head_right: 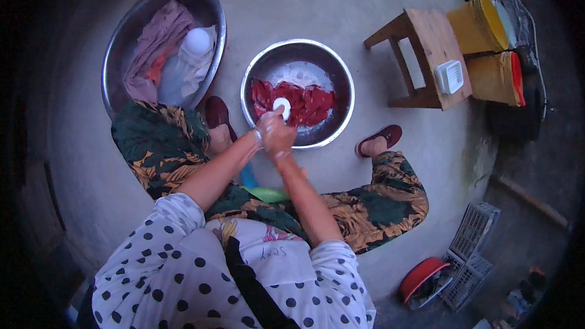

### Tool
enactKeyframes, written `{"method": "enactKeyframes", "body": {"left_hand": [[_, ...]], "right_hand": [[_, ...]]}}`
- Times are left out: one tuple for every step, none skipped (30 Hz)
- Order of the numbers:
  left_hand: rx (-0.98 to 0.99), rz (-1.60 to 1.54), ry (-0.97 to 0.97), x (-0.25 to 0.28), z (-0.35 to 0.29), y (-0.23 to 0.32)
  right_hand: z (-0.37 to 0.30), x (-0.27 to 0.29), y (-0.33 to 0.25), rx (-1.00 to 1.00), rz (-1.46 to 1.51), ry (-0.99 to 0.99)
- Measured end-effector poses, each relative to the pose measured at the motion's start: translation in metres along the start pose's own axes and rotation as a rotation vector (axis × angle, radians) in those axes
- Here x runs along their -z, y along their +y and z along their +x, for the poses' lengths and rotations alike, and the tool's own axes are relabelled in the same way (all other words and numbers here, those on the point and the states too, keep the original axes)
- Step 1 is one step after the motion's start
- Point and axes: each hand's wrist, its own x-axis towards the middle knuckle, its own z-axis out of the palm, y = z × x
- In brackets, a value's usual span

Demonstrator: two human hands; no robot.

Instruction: The person scrubs a red piece of clothing with a bar of soap in a metal basin filled with water. They rub the fabric vigorously, rinse it, and then transfer it to a second basin containing other clothes.

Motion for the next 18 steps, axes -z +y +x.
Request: {"method": "enactKeyframes", "body": {"left_hand": [[0.001, -0.036, -0.002, 0.001, 0.000, -0.011], [0.070, -0.124, 0.115, -0.011, 0.004, -0.026], [-0.096, -0.101, 0.373, -0.072, -0.006, -0.014], [-0.079, -0.223, 0.229, -0.057, -0.004, -0.015], [-0.062, -0.359, 0.087, -0.028, 0.004, -0.023], [0.001, -0.344, -0.105, -0.005, 0.010, -0.017], [0.016, -0.292, -0.189, 0.006, 0.011, -0.013], [0.023, -0.243, -0.124, 0.011, 0.012, -0.019], [0.033, -0.182, 0.004, 0.007, 0.013, -0.025], [0.101, -0.071, 0.221, -0.043, -0.004, -0.011], [0.041, -0.120, 0.138, -0.055, -0.008, -0.009], [0.051, -0.067, 0.178, -0.062, -0.008, -0.005], [0.012, -0.061, 0.189, -0.060, -0.009, -0.001], [-0.044, -0.069, 0.203, -0.053, -0.010, 0.004], [-0.012, -0.107, 0.225, -0.038, -0.007, 0.008], [-0.003, -0.048, 0.317, -0.028, 0.001, 0.008], [-0.063, -0.071, 0.354, -0.032, 0.003, 0.009], [-0.124, -0.092, 0.393, -0.035, 0.003, 0.010]], "right_hand": [[0.003, -0.005, 0.017, 0.025, -0.131, -0.048], [0.021, -0.001, 0.048, -0.246, -0.024, -0.167], [0.021, 0.001, 0.056, -0.166, -0.028, -0.120], [0.018, 0.002, 0.053, -0.077, -0.028, -0.080], [0.014, 0.002, 0.055, -0.112, -0.055, -0.092], [0.017, 0.000, 0.060, -0.138, -0.082, -0.094], [0.029, -0.001, 0.066, -0.149, -0.108, -0.093], [0.026, -0.007, 0.071, -0.180, -0.126, -0.107], [0.021, -0.012, 0.075, -0.217, -0.146, -0.119], [0.018, -0.019, 0.081, -0.270, -0.165, -0.118], [0.029, -0.002, 0.079, -0.074, 0.055, -0.180], [0.028, -0.008, 0.088, -0.472, 0.554, -0.226], [0.024, -0.015, 0.096, -0.488, 0.610, -0.134], [0.025, -0.016, 0.088, -0.488, 0.665, -0.060], [0.027, -0.012, 0.077, -0.374, 0.655, 0.017], [0.030, -0.007, 0.065, -0.260, 0.644, 0.093], [0.027, -0.007, 0.056, -0.154, 0.633, 0.172], [0.021, -0.012, 0.050, 0.055, 0.525, 0.146]]}}
